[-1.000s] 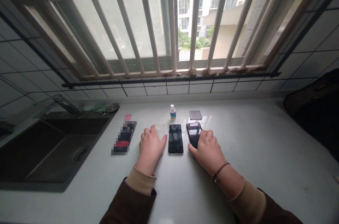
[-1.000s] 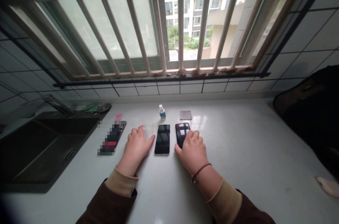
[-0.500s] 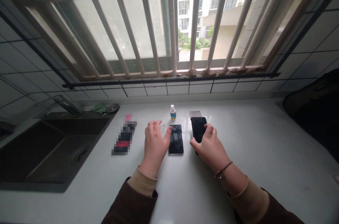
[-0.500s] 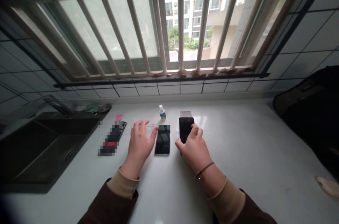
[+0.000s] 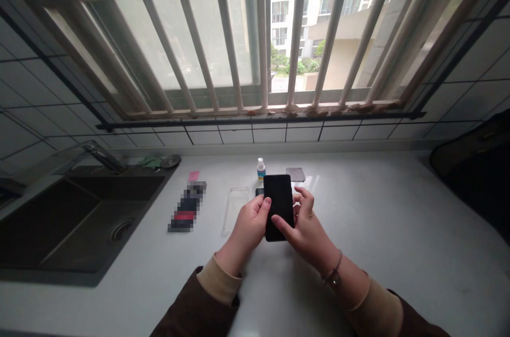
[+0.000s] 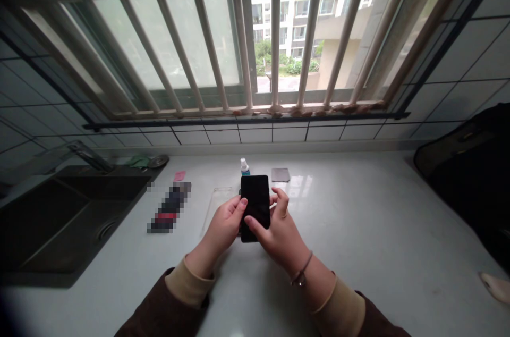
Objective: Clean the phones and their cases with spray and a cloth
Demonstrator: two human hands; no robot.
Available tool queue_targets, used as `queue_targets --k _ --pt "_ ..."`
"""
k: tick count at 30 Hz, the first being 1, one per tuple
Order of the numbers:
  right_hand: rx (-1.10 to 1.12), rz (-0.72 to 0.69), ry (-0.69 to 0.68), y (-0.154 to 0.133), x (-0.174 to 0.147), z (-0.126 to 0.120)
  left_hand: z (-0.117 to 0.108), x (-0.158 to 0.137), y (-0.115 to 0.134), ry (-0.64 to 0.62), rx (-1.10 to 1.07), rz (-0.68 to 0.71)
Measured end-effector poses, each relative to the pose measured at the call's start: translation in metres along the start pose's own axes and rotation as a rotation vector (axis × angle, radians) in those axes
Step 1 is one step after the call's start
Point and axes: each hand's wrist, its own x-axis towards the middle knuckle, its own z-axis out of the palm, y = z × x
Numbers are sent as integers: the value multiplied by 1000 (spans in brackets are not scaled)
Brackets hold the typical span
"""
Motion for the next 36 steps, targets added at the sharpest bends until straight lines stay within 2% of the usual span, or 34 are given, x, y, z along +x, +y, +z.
queue_targets --k 3,9,15,23,28,36 --pt "215 104 77 8 10 -9 -10 0 3 -67 60 18" --pt "458 275 110 17 23 -18 -14 -3 9 -169 182 59" --pt "699 377 26 17 24 -14 -16 -3 12 -160 217 81" --pt "758 418 23 12 26 -16 -15 -5 11 -165 231 97" --pt "790 470 -59 7 27 -19 -18 -3 12 -185 248 89" --pt "858 479 -70 4 26 -20 -20 -3 11 -225 141 61"
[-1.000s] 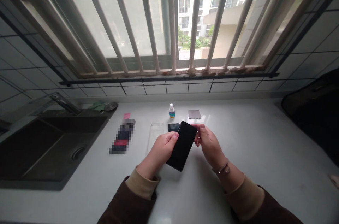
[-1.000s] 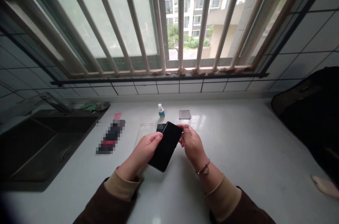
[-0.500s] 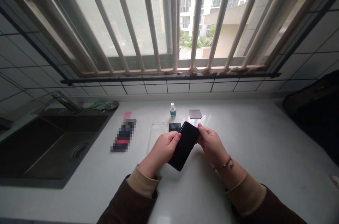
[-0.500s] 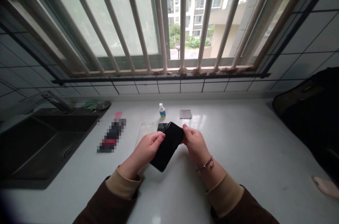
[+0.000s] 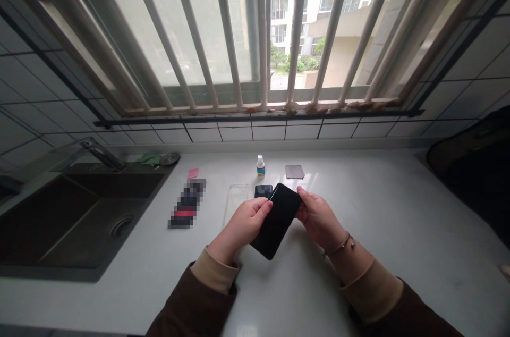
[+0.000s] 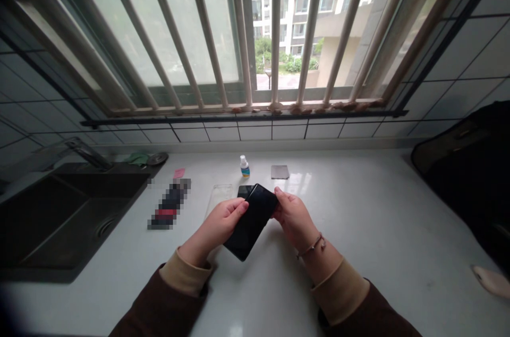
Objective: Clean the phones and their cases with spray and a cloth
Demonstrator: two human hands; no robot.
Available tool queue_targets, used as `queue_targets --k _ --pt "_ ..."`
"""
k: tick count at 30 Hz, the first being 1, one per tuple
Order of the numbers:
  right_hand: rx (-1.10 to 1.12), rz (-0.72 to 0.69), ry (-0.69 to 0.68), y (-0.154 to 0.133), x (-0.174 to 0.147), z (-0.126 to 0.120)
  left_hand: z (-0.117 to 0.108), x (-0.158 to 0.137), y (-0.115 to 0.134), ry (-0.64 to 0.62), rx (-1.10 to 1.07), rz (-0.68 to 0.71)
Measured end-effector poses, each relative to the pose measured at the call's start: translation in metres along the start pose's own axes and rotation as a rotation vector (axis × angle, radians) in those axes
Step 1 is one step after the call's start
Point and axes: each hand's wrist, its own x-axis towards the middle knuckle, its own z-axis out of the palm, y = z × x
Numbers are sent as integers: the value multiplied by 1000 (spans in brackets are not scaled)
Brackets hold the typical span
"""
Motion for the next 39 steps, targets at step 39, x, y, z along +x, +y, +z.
queue_targets --k 39 --pt "-347 -129 -28 37 -7 6 5 11 -7 633 -926 -166"
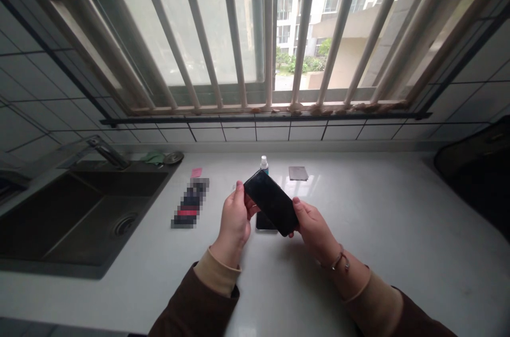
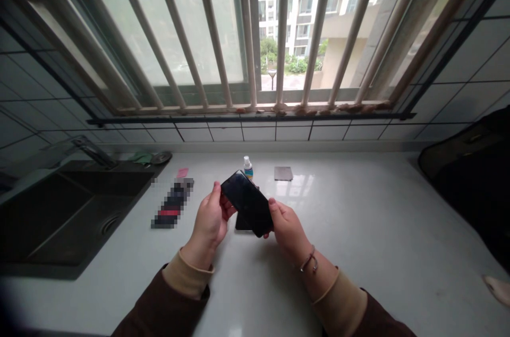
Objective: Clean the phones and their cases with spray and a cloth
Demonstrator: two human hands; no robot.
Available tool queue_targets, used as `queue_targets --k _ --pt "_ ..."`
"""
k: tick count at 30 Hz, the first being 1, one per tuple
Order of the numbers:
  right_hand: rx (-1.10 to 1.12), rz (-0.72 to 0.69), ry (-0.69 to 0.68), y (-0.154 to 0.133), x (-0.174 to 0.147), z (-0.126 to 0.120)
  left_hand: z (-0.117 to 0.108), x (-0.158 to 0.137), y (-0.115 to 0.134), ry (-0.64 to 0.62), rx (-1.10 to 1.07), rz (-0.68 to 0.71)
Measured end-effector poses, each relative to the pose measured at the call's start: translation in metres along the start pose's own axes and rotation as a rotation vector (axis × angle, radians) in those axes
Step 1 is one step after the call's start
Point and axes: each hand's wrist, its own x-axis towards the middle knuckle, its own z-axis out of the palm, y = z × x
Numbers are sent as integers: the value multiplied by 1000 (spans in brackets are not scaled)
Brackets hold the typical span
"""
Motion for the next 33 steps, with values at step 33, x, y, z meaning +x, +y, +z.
queue_targets --k 33 --pt "-546 -388 -11 -20 -13 -3 0 3 5 85 -180 -267"
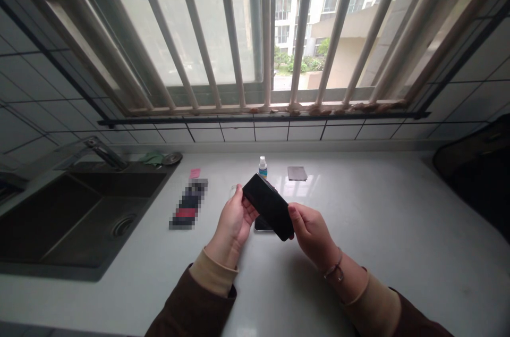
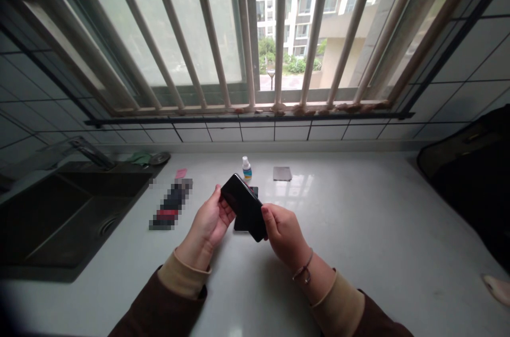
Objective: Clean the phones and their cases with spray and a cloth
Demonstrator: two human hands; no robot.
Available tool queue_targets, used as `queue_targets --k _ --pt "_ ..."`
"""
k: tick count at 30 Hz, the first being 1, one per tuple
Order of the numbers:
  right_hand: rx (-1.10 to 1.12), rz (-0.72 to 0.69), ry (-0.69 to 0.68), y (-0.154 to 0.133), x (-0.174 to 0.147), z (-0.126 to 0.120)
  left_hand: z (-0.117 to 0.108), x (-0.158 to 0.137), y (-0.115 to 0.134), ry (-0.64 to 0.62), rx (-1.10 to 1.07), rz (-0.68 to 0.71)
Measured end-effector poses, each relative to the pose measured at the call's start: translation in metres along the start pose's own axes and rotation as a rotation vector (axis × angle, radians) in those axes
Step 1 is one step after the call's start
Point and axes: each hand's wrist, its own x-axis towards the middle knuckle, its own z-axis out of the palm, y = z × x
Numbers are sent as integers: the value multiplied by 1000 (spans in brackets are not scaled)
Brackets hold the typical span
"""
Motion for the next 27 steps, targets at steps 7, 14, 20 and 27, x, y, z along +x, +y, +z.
queue_targets --k 7,14,20,27 --pt "-27 -6 5 -3 0 -5 -1 -3 10 -83 -31 -105" --pt "171 122 10 2 -1 -5 2 -6 16 -185 17 -150" --pt "457 326 70 13 4 7 2 -5 9 -149 83 -14" --pt "659 435 -26 -4 10 8 9 -24 6 -466 43 138"
